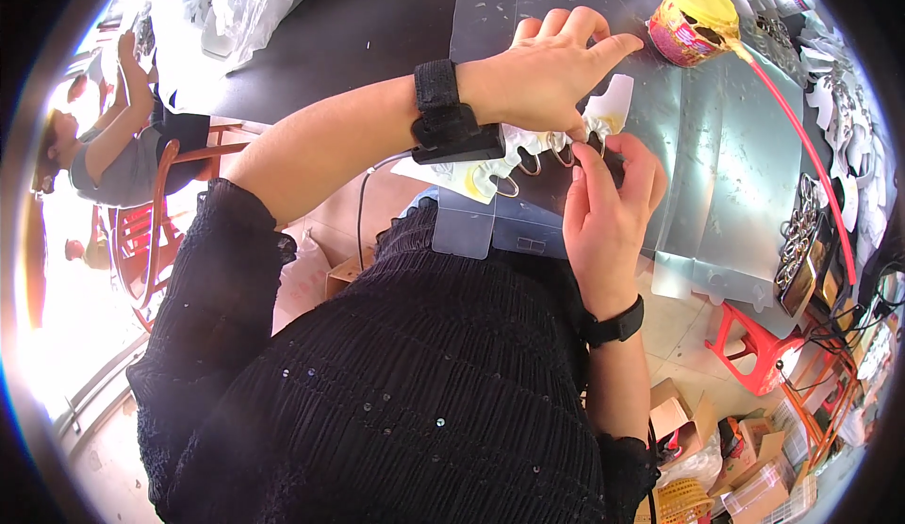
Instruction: Applying glue to shoe components using a brush and attaching metallic rings.
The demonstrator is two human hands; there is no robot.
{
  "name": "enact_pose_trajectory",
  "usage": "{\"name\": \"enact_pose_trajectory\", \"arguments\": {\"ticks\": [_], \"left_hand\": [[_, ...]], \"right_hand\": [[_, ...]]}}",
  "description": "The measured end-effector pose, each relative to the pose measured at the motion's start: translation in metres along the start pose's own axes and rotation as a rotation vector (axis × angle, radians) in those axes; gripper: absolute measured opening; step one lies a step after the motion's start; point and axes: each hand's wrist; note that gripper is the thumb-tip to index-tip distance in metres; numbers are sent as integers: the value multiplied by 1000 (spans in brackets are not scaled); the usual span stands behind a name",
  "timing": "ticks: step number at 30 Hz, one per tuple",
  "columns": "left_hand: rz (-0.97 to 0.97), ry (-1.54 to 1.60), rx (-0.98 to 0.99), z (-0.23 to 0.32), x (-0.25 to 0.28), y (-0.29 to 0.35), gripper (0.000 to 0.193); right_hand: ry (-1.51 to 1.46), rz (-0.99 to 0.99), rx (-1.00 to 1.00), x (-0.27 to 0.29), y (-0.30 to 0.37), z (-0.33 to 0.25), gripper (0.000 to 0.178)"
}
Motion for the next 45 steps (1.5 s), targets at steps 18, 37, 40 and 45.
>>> {"name": "enact_pose_trajectory", "arguments": {"ticks": [18, 37, 40, 45], "left_hand": [[-67, -1, -214, 0, 37, 21, 22], [210, -82, -373, -2, -1, 62, 45], [208, -76, -383, -1, -1, 61, 45], [184, 7, -391, 1, 7, 57, 45]], "right_hand": [[73, -40, -23, 2, 3, -5, 30], [-5, -108, -51, 18, -5, -9, 27], [-295, 57, -215, 40, -30, -7, 17], [-296, -7, -255, 30, -56, 11, 12]]}}
Point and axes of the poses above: each hand's wrist, its own y-axis away from the middle knuckle, its own x-axis out of the back of the hand, z = x × y, and after that the axes turned 12 degrees about -y, right-handed
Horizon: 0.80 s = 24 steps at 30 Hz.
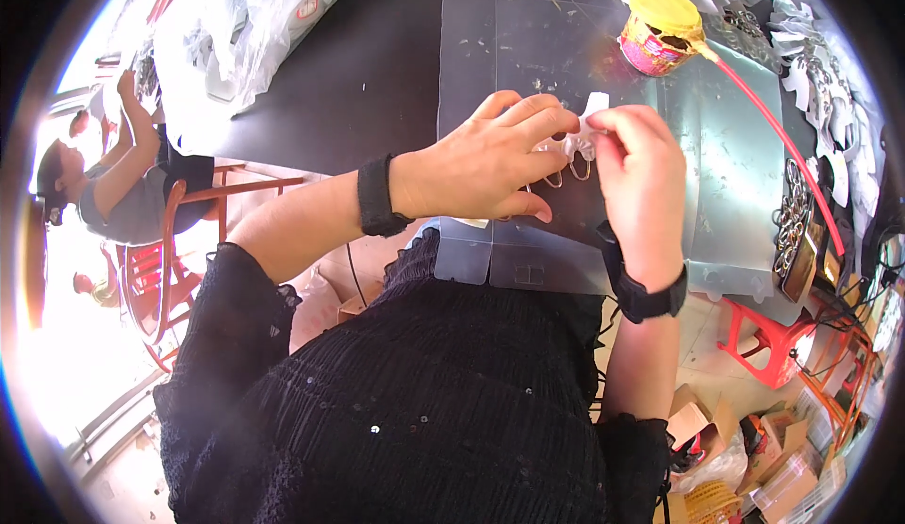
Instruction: Applying glue to shoe components using a brush and attaching metallic rings.
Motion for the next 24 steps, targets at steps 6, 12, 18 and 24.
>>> {"name": "enact_pose_trajectory", "arguments": {"ticks": [6, 12, 18, 24], "left_hand": [[-39, -24, 4, -3, -6, 4, 42], [-57, -21, 8, -4, -2, 4, 43], [-39, -52, 25, -1, -5, 5, 44], [-56, -22, 23, 1, -3, 4, 45]], "right_hand": [[166, -25, 20, -7, 6, 14, 10], [181, -82, 64, -9, 2, 12, 10], [264, -99, 147, -12, 3, 9, 12], [253, -145, 56, -4, 0, 23, 13]]}}
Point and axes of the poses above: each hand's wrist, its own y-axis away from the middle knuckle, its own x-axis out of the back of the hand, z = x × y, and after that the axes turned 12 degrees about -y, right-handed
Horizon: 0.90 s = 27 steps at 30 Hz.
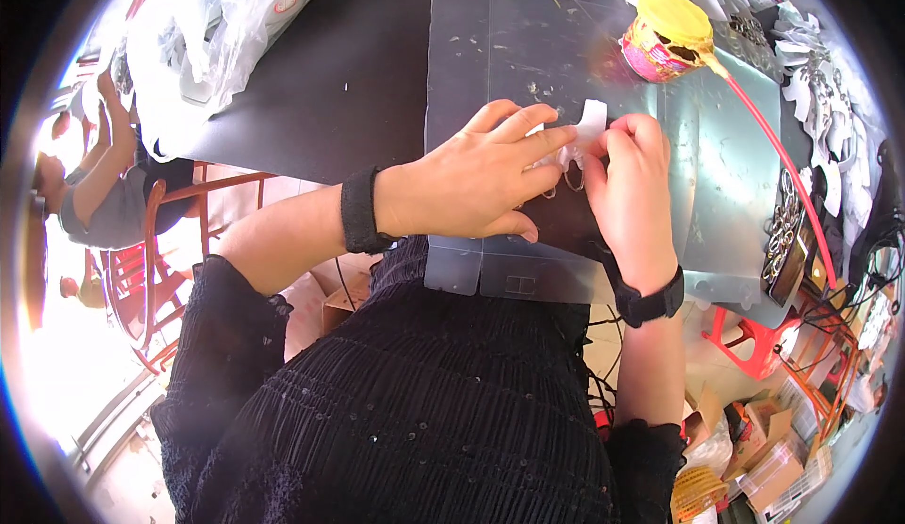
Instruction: Applying glue to shoe components using a brush and attaching metallic rings.
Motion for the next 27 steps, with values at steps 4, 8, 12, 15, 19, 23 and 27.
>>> {"name": "enact_pose_trajectory", "arguments": {"ticks": [4, 8, 12, 15, 19, 23, 27], "left_hand": [[23, 15, -11, -2, 2, -3, 46], [0, 31, -23, -4, 0, -3, 46], [-14, 65, 6, -7, 0, -2, 45], [-14, 77, 4, -8, 0, -3, 45], [-19, 57, -14, -7, 1, -3, 45], [-22, 54, -21, -6, 2, -3, 45], [-21, 64, -16, -6, 1, -2, 45]], "right_hand": [[49, -42, -2, 0, -3, 0, 15], [111, 16, 184, -7, 0, -1, 20], [198, 37, 299, -3, -3, -12, 22], [169, -2, 356, -2, -4, -11, 21], [142, -79, 281, 8, -1, 0, 17], [-181, -34, -105, 18, -2, -4, 16], [-83, 33, -10, 12, -3, -13, 18]]}}
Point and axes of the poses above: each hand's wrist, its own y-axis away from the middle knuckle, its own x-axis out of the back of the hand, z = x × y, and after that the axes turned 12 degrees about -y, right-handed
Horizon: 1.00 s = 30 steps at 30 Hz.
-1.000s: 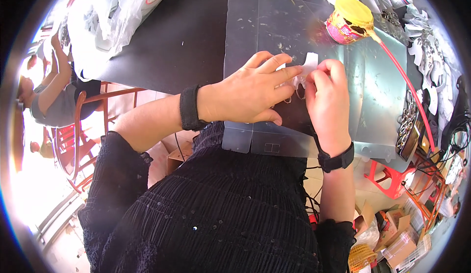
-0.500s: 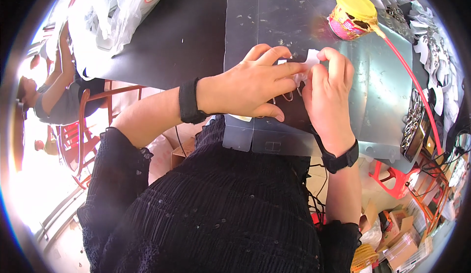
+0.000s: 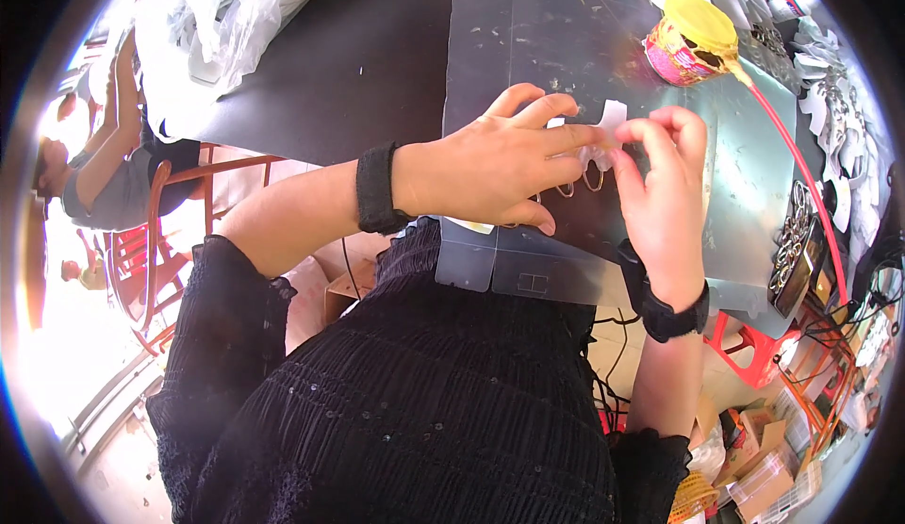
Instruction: Applying glue to shoe components using a brush and attaching metallic rings.
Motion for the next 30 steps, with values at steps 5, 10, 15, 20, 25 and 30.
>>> {"name": "enact_pose_trajectory", "arguments": {"ticks": [5, 10, 15, 20, 25, 30], "left_hand": [[-1, -17, -12, -2, 0, 0, 44], [-14, -23, -32, -1, 1, -4, 42], [4, -16, -3, -4, -1, -3, 43], [-1, -18, -13, -4, -3, -4, 43], [-17, -14, -20, -4, -1, -2, 43], [-3, -9, -12, -5, -2, 0, 40]], "right_hand": [[25, -66, -51, -9, 1, 5, 11], [131, -105, -13, -7, -2, 13, 14], [155, -103, 313, -15, -4, 11, 24], [59, -126, 332, -7, 1, 17, 22], [-311, -70, -30, 0, 4, 27, 16], [-252, -18, -6, 0, -3, 12, 20]]}}
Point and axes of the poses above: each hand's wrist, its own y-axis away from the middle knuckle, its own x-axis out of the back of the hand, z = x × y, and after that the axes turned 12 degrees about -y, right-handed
